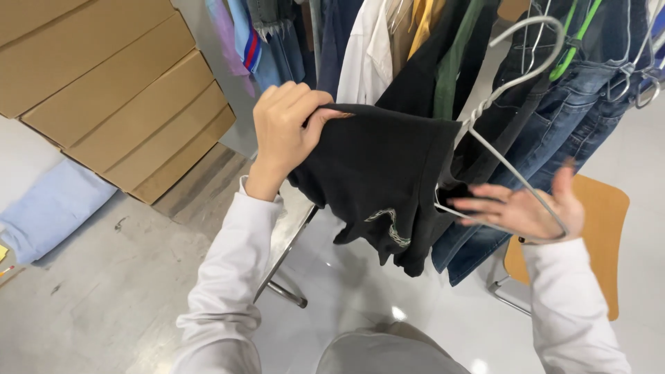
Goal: Hanging folded clothes onto a clothing rack using hangers
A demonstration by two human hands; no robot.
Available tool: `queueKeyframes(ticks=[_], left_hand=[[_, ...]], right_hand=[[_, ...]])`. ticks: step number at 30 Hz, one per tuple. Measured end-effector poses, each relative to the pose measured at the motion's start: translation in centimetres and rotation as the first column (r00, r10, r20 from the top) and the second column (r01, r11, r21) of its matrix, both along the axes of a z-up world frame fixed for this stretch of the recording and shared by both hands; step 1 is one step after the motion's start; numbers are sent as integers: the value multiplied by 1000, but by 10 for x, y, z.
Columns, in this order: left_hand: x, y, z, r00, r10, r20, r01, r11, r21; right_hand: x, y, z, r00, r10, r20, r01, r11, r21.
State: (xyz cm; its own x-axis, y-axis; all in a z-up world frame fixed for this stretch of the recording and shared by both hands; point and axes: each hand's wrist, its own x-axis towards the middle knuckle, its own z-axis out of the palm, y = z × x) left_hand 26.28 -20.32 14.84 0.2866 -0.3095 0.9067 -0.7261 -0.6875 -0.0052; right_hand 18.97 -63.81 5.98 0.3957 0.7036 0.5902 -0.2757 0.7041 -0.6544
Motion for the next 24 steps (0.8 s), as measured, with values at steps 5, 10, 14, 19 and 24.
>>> queueKeyframes(ticks=[5, 10, 14, 19, 24], left_hand=[[-1, -7, -14, 997, 26, -66, -29, 998, -53], [-21, 19, -14, 994, 67, -83, -72, 996, -51], [-44, 50, -35, 956, 246, -163, -252, 968, -20], [-57, 60, -100, 909, 397, -130, -392, 918, 63], [-57, 61, -133, 835, 474, -280, -525, 839, -142]], right_hand=[[55, 5, -133, 692, -563, 451, 704, 389, -595], [47, 24, -129, 184, 116, 976, 941, -306, -141], [43, -26, -90, -202, 346, 916, 885, -337, 322], [29, -37, -59, -492, 386, 781, 768, -230, 598], [-31, 31, -18, 164, -342, 925, 982, 142, -121]])
